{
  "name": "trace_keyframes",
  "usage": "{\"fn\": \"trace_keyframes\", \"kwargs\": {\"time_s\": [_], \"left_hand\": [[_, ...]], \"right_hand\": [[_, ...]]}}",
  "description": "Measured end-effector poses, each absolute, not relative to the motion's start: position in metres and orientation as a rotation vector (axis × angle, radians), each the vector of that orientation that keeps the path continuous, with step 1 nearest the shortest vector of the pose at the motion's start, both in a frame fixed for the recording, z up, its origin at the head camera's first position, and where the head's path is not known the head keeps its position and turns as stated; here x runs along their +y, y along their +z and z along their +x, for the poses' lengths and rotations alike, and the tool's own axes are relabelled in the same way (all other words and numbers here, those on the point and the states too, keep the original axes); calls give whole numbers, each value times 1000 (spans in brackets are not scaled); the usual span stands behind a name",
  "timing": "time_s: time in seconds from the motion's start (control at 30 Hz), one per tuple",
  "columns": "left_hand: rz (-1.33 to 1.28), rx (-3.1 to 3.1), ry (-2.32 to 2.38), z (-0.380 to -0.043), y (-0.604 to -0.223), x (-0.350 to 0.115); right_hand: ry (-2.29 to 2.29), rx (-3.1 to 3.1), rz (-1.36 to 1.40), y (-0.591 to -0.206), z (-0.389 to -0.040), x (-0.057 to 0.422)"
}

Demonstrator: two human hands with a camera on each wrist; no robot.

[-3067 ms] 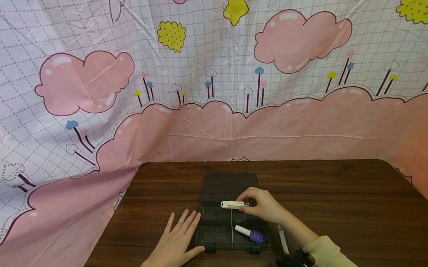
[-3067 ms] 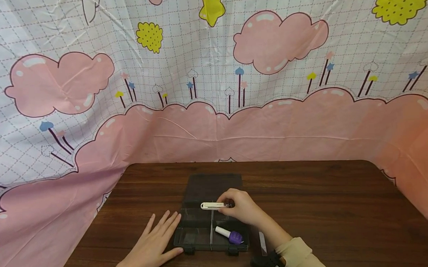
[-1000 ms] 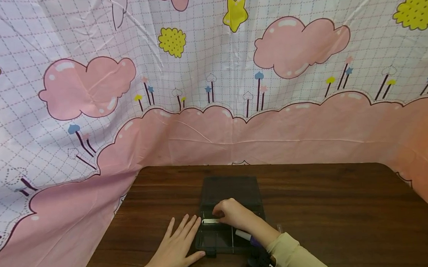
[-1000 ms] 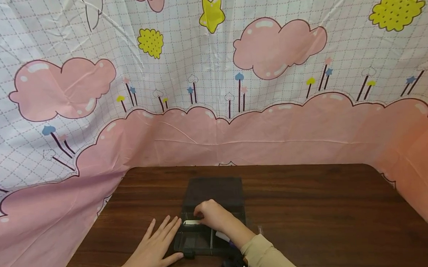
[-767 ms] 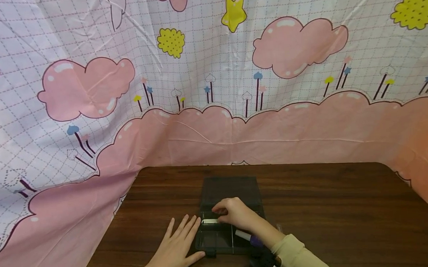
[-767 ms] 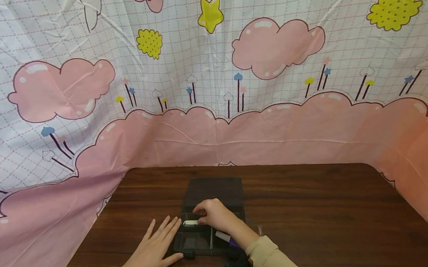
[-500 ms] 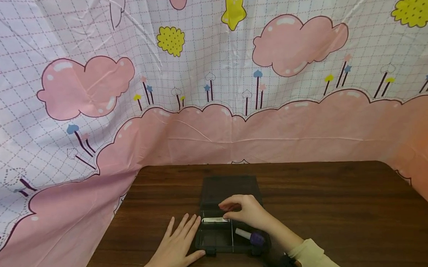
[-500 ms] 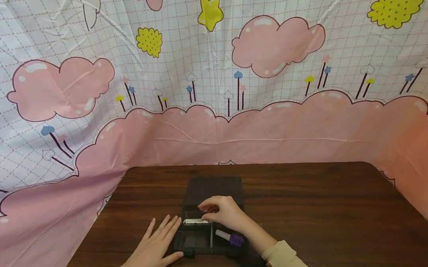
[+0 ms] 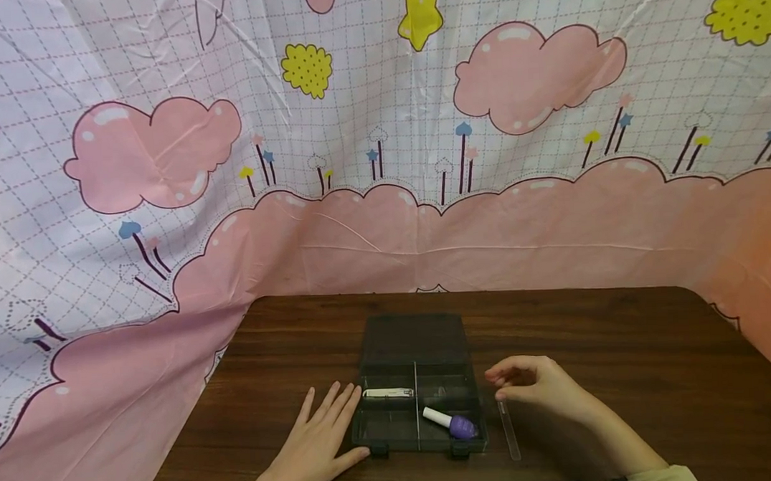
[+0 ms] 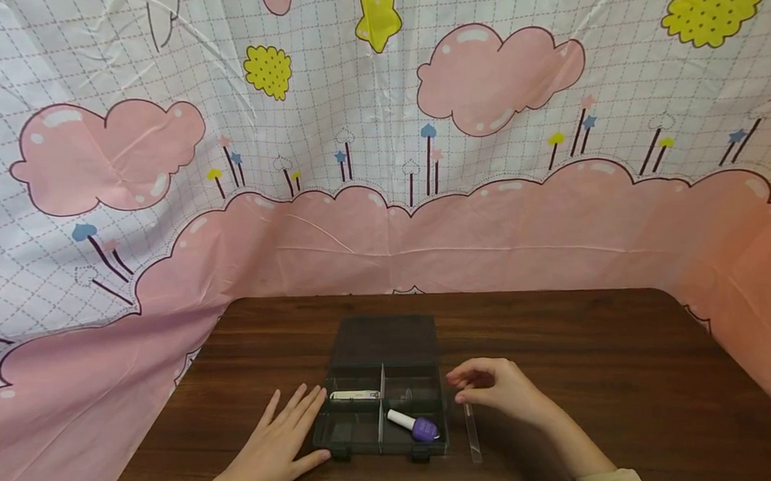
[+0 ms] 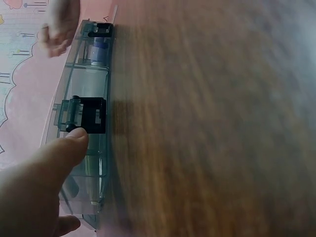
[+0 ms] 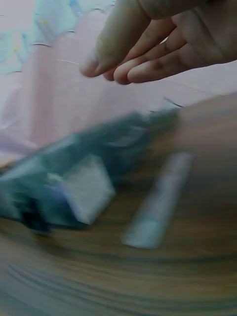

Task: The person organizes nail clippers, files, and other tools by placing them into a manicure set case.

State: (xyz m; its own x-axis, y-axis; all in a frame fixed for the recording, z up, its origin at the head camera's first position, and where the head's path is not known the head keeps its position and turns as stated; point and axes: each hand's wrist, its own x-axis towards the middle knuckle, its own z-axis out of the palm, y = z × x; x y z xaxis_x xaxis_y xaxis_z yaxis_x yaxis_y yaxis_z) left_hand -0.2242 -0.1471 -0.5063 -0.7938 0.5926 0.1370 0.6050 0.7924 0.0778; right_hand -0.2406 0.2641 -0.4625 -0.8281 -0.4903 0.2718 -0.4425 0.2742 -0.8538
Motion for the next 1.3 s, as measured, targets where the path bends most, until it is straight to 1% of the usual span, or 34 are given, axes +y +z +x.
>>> {"fn": "trace_keyframes", "kwargs": {"time_s": [0.2,0.4,0.53,0.77,0.93,1.3], "left_hand": [[-955,-2885,-180,-225,-506,-147],[-954,-2883,-189,-226,-508,-147],[-952,-2887,-198,-225,-508,-147],[-954,-2889,-208,-225,-506,-146],[-958,-2888,-217,-224,-506,-146],[-962,-2850,-243,-224,-509,-146]], "right_hand": [[-1479,2526,-911,-487,-246,291],[-1325,2598,-1103,-500,-253,292],[-1259,2586,-1160,-501,-255,288],[-1191,2595,-1136,-501,-258,288],[-1149,2572,-1185,-500,-260,288],[-1039,2544,-1167,-490,-259,287]]}}
